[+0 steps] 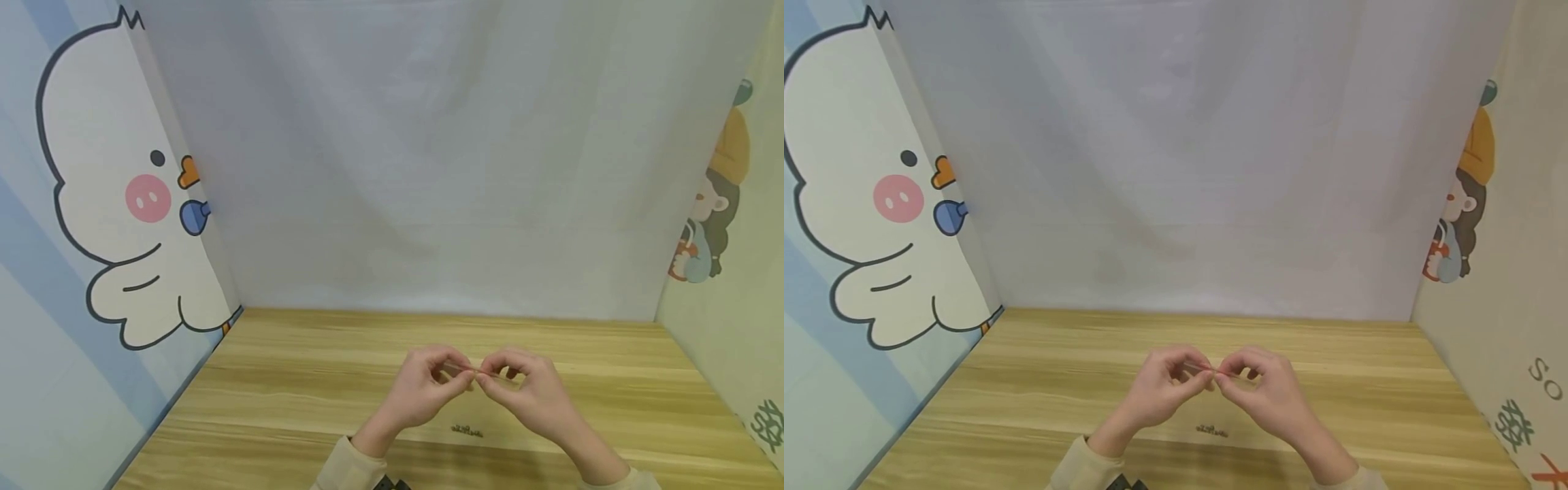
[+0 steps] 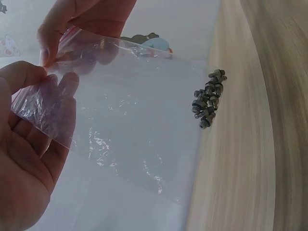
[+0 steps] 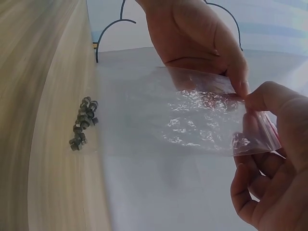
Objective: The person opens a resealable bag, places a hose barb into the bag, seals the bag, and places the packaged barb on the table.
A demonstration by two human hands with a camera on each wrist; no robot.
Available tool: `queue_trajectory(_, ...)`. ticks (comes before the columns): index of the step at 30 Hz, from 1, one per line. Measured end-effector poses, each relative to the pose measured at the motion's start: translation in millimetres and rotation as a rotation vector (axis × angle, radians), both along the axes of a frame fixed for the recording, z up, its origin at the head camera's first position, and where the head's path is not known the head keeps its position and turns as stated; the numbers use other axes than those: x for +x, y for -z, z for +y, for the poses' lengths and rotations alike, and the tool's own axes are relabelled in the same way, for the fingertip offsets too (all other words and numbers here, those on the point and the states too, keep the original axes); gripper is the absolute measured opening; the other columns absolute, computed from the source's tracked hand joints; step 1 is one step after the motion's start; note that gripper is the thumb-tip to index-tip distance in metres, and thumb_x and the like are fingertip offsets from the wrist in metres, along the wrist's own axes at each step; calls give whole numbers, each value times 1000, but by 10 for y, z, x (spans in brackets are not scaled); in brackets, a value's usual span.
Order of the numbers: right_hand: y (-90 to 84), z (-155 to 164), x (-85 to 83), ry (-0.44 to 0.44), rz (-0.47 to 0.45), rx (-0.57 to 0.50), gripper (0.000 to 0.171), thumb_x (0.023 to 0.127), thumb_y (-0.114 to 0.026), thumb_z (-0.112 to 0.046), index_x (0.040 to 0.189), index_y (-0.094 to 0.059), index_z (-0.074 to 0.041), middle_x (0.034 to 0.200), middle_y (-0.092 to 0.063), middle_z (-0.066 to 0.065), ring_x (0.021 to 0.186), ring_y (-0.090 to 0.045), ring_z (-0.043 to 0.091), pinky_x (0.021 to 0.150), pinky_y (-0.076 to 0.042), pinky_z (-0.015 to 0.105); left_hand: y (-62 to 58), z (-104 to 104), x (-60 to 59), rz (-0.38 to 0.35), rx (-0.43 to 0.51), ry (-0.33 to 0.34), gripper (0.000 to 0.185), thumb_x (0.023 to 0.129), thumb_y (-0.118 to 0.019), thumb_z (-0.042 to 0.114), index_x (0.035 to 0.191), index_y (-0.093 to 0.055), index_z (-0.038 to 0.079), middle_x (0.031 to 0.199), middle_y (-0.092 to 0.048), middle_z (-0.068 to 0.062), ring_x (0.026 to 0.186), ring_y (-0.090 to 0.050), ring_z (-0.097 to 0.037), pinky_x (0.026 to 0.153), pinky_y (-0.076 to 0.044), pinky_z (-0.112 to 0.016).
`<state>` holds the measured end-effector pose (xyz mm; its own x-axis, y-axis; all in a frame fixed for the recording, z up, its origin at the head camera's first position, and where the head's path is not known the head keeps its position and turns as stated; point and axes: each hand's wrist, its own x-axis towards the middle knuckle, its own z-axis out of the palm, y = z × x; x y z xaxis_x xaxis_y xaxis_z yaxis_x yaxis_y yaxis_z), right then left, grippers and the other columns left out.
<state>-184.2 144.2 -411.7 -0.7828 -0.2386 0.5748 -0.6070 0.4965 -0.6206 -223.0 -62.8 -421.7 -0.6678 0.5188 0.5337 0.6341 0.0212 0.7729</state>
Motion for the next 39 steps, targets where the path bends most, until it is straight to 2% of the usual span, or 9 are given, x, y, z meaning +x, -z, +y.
queue_trajectory(5,-30,14,6,-7,48,9,21,87,-78,-13,89,-68,-31,86,-66,-18,79,-62,7,73,-46,30,-40,-21,-1,-9,-2,0,12,97,-67,23,100,-72,12,91,-74,-1,80,-69,-8,61,-57,-30)
queue_trajectory(15,-105,133,37,46,64,15,21,85,-79,-12,88,-69,-31,82,-66,-18,76,-61,6,71,-44,30,-181,-134,20,-98,-2,-93,14,97,-66,16,99,-75,5,87,-75,-4,74,-67,-8,63,-56,-29)
queue_trajectory(17,-104,169,35,63,58,17,22,85,-80,-12,87,-69,-31,81,-66,-18,76,-61,6,72,-44,29,-259,-168,66,-119,0,-87,16,98,-63,14,101,-75,3,88,-74,-8,76,-67,-9,65,-57,-34)
queue_trajectory(22,-105,250,43,92,26,14,22,85,-80,-12,87,-69,-31,81,-66,-16,77,-61,7,73,-44,30,-392,-222,149,-156,14,-34,21,102,-55,11,105,-73,0,93,-73,-16,86,-70,-26,69,-57,-44)
queue_trajectory(24,-107,271,47,89,9,15,19,86,-79,-14,87,-69,-30,81,-66,-16,78,-61,8,74,-44,31,-335,-222,107,-157,13,-19,22,103,-53,11,107,-72,1,94,-73,-15,89,-70,-31,69,-57,-45)
queue_trajectory(26,-101,286,44,85,-2,18,17,88,-78,-16,87,-69,-30,81,-66,-16,78,-61,8,74,-45,31,-261,-220,54,-161,9,-16,23,104,-53,12,108,-73,4,95,-73,-13,90,-70,-29,70,-57,-47)
queue_trajectory(30,-79,322,37,67,-35,33,14,89,-77,-18,87,-69,-29,81,-66,-15,77,-61,8,72,-46,28,-123,-225,-25,-213,12,-59,18,99,-61,16,105,-76,8,93,-75,-7,86,-71,-24,69,-58,-44)
queue_trajectory(34,-54,384,62,33,-186,44,8,91,-74,-22,87,-69,-28,85,-68,-11,78,-60,10,72,-49,27,-42,-232,-15,-316,32,-99,8,91,-73,14,93,-79,10,86,-75,-6,79,-72,-29,68,-58,-45)
queue_trajectory(39,-29,460,102,2,-357,60,8,93,-71,-30,91,-70,-22,91,-69,-6,81,-61,11,74,-50,28,34,-200,31,-408,27,-86,6,89,-75,14,89,-79,9,83,-74,-12,76,-72,-34,66,-58,-46)
